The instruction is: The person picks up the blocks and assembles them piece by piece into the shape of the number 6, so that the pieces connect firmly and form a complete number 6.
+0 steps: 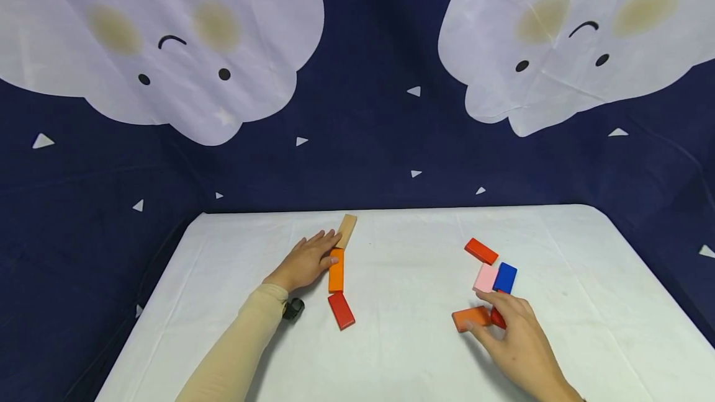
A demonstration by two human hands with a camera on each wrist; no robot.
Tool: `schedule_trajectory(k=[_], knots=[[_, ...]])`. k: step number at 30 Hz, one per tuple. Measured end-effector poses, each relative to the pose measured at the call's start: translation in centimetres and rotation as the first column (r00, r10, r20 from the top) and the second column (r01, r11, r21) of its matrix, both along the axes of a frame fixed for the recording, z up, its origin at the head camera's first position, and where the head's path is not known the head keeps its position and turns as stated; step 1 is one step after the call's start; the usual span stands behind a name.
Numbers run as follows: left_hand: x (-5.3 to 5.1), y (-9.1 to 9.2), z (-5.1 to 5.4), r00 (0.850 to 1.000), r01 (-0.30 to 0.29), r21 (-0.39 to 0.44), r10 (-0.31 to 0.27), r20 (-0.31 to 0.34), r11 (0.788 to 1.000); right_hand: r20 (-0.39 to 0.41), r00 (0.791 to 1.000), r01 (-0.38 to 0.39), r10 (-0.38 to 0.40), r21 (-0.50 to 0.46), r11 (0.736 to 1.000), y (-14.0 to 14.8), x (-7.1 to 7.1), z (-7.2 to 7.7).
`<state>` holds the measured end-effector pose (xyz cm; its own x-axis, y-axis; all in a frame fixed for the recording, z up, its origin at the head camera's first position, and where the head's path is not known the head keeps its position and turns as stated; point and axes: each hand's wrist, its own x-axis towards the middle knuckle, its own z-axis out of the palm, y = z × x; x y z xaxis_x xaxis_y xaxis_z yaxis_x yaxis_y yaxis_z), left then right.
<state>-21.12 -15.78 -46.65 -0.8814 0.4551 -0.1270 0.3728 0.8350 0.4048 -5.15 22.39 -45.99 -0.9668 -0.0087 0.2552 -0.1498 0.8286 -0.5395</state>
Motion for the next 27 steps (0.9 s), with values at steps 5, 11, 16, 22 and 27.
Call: schedule_trajectory(k=[5, 11, 16, 22, 27], knots=[[0.03, -0.01, 0.05, 1.0, 0.005, 0.006, -0.005, -0.001, 1.0, -0.005, 1.0, 0.02, -0.02, 0.054, 0.998, 0.08, 0.09, -0.15], [0.02, -0.13, -0.08, 1.0, 0.002, 0.008, -0.002, -0.004, 1.0, 0.018, 1.0, 0.022, -0.025, 0.132, 0.991, 0.12, -0.11, -0.39], [0.01, -0.18, -0.06, 1.0, 0.0, 0.004, 0.0, 0.0, 1.0, 0.022, 1.0, 0.009, -0.014, 0.21, 0.978, 0.01, -0.32, -0.59], [0.07, -0.11, 0.17, 1.0, 0.019, 0.024, -0.019, -0.007, 1.0, 0.07, 0.997, 0.012, -0.033, 0.283, 0.959, -0.34, -0.56, -0.48], [0.14, -0.08, 0.33, 1.0, 0.026, 0.033, -0.026, -0.01, 0.999, 0.083, 0.996, 0.005, -0.031, 0.302, 0.953, -0.72, -0.88, -0.42]])
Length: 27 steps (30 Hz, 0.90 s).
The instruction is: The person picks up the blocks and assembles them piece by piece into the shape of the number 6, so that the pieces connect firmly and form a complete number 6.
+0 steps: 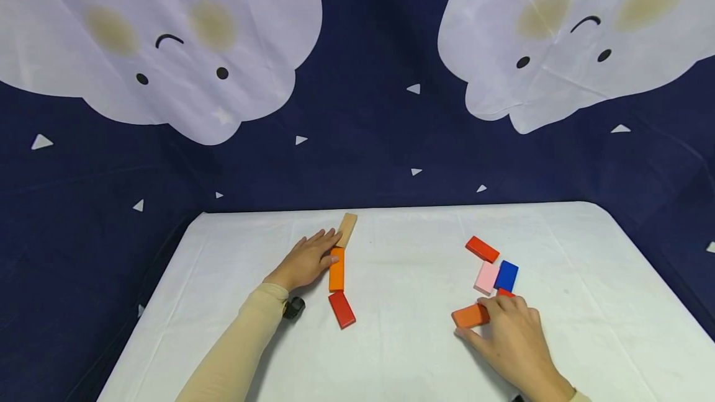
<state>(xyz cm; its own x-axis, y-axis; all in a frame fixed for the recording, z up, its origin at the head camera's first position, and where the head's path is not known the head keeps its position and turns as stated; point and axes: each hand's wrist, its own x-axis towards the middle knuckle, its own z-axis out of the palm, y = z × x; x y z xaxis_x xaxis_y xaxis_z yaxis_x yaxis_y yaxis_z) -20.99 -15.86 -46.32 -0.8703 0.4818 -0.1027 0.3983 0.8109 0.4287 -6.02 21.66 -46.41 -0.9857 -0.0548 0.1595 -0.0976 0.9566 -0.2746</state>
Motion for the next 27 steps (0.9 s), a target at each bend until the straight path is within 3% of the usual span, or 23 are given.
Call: schedule_trajectory(k=[6, 15, 27], knots=[[-0.11, 0.01, -0.09, 1.0, -0.004, -0.003, 0.004, -0.003, 1.0, -0.03, 0.999, -0.019, 0.02, 0.007, 1.0, -0.24, -0.24, -0.03], [-0.13, 0.02, -0.22, 1.0, -0.005, -0.001, 0.005, -0.005, 1.0, 0.009, 0.999, -0.035, 0.035, 0.001, 0.999, -0.05, -0.2, -0.1], [-0.05, 0.01, -0.3, 1.0, -0.01, 0.004, 0.01, -0.001, 1.0, -0.001, 0.999, -0.051, 0.051, -0.029, 0.998, -0.07, -0.3, -0.09]])
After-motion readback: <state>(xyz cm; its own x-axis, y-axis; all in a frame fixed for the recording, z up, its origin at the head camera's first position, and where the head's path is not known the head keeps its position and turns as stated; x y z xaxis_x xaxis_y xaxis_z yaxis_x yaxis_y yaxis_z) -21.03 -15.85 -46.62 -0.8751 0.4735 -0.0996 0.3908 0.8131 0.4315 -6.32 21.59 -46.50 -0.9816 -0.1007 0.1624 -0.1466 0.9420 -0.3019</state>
